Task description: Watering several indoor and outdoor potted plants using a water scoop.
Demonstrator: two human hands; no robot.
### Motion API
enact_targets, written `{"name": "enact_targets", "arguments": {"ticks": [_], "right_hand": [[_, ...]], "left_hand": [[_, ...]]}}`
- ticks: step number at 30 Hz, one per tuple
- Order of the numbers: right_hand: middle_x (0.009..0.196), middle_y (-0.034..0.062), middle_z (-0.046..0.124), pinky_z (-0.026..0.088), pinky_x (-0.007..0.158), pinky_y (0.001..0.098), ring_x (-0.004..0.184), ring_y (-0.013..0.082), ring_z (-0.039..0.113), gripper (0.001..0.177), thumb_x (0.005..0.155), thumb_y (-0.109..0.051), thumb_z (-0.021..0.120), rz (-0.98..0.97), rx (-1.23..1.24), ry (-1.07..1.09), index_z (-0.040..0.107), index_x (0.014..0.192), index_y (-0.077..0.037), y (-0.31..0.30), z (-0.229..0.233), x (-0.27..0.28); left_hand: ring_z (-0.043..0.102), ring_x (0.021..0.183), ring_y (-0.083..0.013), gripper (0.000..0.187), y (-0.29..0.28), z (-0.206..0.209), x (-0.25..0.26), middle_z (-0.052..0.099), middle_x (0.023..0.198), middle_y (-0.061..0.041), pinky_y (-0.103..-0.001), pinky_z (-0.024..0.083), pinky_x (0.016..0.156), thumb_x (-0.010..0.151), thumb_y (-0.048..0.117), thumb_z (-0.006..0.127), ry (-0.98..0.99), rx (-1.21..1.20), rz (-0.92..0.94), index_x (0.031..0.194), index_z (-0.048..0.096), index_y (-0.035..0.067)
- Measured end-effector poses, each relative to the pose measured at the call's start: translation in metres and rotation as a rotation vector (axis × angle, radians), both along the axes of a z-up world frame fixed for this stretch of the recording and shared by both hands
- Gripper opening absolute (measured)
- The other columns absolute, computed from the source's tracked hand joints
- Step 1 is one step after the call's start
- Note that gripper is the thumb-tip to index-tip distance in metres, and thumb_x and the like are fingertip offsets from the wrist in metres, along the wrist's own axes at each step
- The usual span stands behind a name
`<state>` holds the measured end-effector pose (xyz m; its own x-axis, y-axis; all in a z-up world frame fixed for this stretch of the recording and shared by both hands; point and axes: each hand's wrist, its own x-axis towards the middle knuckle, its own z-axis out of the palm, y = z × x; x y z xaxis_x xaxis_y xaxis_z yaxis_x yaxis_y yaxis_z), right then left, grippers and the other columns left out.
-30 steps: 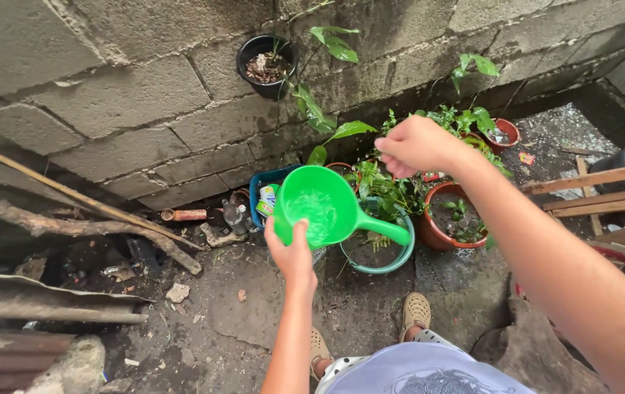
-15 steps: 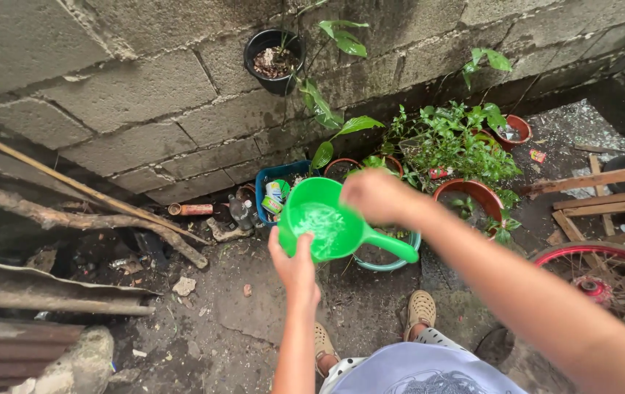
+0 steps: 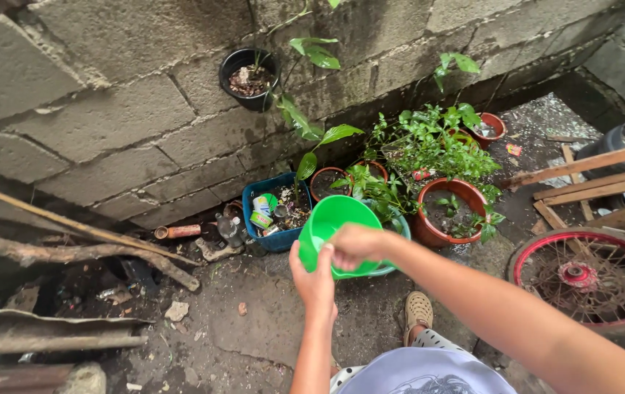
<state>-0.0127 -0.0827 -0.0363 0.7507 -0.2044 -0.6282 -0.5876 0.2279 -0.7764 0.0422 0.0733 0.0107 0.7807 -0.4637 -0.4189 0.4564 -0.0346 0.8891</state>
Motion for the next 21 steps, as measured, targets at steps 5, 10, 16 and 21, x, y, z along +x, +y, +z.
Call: {"name": "enact_targets", "arguments": {"ticks": [5,10,16,21], "right_hand": [[0.072,0.0092,0.073,0.06,0.057,0.0332,0.06,0.0173,0.07,0.038,0.096,-0.035,0.064,-0.09,-0.46,-0.008,0.075,0.084,0.0,-0.056,0.12,-0.019],[0.08,0.0107,0.08,0.062,0.074,0.0346,0.07,0.0183,0.077,0.04,0.101,-0.034,0.059,-0.124,-0.864,0.092,0.078,0.089,0.0,-0.106,0.114,-0.056],[0.105,0.0125,0.077,0.058,0.087,0.0387,0.095,0.0237,0.074,0.027,0.094,-0.027,0.067,-0.276,-1.2,-0.204,0.075,0.109,-0.006,-0.126,0.109,-0.08],[0.096,0.0121,0.077,0.06,0.082,0.039,0.09,0.0243,0.076,0.024,0.09,-0.025,0.068,-0.068,-1.098,-0.222,0.077,0.102,-0.007,-0.077,0.126,-0.048]], "left_hand": [[0.058,0.125,-0.0232,0.082,-0.003,0.008,0.008,0.056,0.141,-0.013,-0.037,0.047,0.103,0.081,0.02,0.077,-0.048,0.034,-0.006,0.152,0.038,0.006],[0.057,0.127,-0.0229,0.085,-0.011,0.01,0.014,0.055,0.142,-0.013,-0.037,0.047,0.104,0.08,0.019,0.078,-0.068,0.008,-0.009,0.152,0.035,0.006],[0.057,0.127,-0.0229,0.084,-0.013,0.013,0.015,0.055,0.142,-0.013,-0.036,0.046,0.104,0.08,0.02,0.079,-0.083,0.014,-0.008,0.152,0.037,0.006],[0.057,0.127,-0.0234,0.084,-0.022,0.019,0.007,0.055,0.141,-0.013,-0.038,0.047,0.103,0.077,0.019,0.079,-0.104,0.007,-0.062,0.151,0.04,0.008]]}}
